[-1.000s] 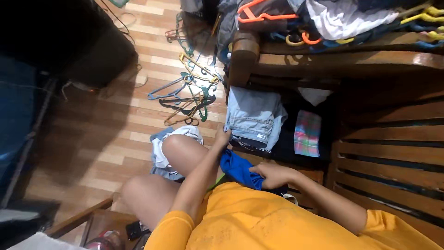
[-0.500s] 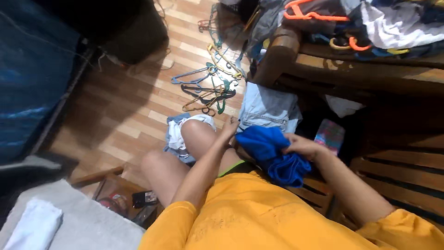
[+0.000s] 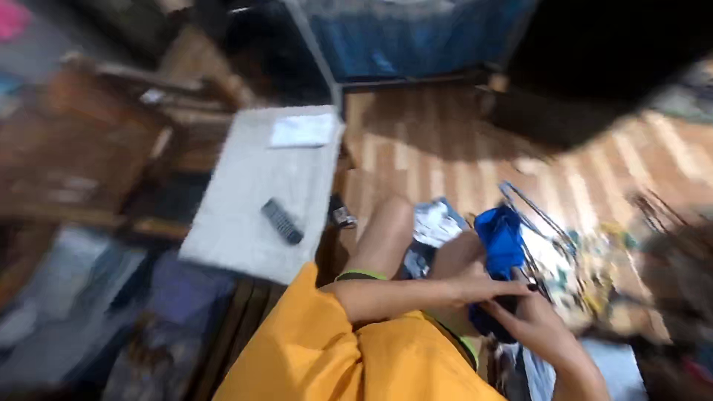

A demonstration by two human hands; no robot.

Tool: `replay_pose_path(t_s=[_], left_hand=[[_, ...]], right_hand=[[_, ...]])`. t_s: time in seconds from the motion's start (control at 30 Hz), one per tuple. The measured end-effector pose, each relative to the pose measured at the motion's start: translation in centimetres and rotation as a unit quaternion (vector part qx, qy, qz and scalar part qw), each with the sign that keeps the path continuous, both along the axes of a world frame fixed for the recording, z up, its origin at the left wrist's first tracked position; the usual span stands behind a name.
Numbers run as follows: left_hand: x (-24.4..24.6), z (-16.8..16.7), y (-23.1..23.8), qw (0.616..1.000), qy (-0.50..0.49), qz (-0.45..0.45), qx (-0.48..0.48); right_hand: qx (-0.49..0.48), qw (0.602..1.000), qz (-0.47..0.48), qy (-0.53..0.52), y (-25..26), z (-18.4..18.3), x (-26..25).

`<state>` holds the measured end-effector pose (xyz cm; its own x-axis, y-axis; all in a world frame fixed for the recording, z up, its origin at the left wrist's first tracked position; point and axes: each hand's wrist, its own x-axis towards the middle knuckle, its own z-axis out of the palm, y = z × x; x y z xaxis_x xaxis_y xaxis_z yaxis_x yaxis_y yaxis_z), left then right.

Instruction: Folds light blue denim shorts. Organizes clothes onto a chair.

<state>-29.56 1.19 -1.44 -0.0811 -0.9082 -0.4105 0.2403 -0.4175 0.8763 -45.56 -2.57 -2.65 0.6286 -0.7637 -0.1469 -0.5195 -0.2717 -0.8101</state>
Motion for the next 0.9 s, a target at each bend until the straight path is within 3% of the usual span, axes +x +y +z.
replay_pose_path(t_s=[0.1,0.17,0.23,0.33,0.43,0.53,0.6,0.63,0.67,0.73,0.83,0.9], left_hand=[[3.5,-1.4,0.7,0.988,-0.063,0.143,-0.007],[6.0,-0.1,2.3,0.971,-0.054,0.230,-0.033],[8.1,1.9,4.3,0.948,-0.028,0.314,-0.040],[10.2,4.1,7.1,0.909,0.027,0.410,-0.067],[12.0,5.1,10.1,0.884,0.063,0.453,-0.097],[13.9,6.0,14.6,0.889,-0.036,0.449,-0.088],[14.3,7.0,17.9,0.876,-0.039,0.474,-0.083],[14.3,7.7,19.4,0.859,-0.010,0.505,-0.084],[14.3,7.7,20.6,0.827,0.015,0.555,-0.088],[15.3,6.0,23.0,0.763,0.034,0.640,-0.087],[17.2,2.0,28.0,0.676,0.013,0.735,-0.053],[18.2,-0.4,32.7,0.613,-0.008,0.789,-0.033]], right_hand=[[0.001,0.991,0.135,-0.006,-0.9,1.4,3.4],[0.056,0.979,0.178,-0.087,-1.2,2.6,5.3],[0.139,0.959,0.146,-0.201,-1.0,2.6,7.8],[0.244,0.931,0.044,-0.268,0.7,1.7,11.4],[0.449,0.843,0.032,-0.295,3.9,0.4,14.1],[0.638,0.720,0.112,-0.248,7.3,0.5,16.3],[0.704,0.640,0.176,-0.253,7.7,-1.1,18.9],[0.713,0.631,0.166,-0.255,7.5,-2.1,20.3],[0.710,0.640,0.159,-0.249,7.0,-3.2,21.7],[0.649,0.718,0.151,-0.203,7.3,-3.1,25.0],[0.532,0.819,0.168,-0.135,11.6,-1.1,30.2],[0.474,0.850,0.206,-0.098,15.3,0.2,33.1]])
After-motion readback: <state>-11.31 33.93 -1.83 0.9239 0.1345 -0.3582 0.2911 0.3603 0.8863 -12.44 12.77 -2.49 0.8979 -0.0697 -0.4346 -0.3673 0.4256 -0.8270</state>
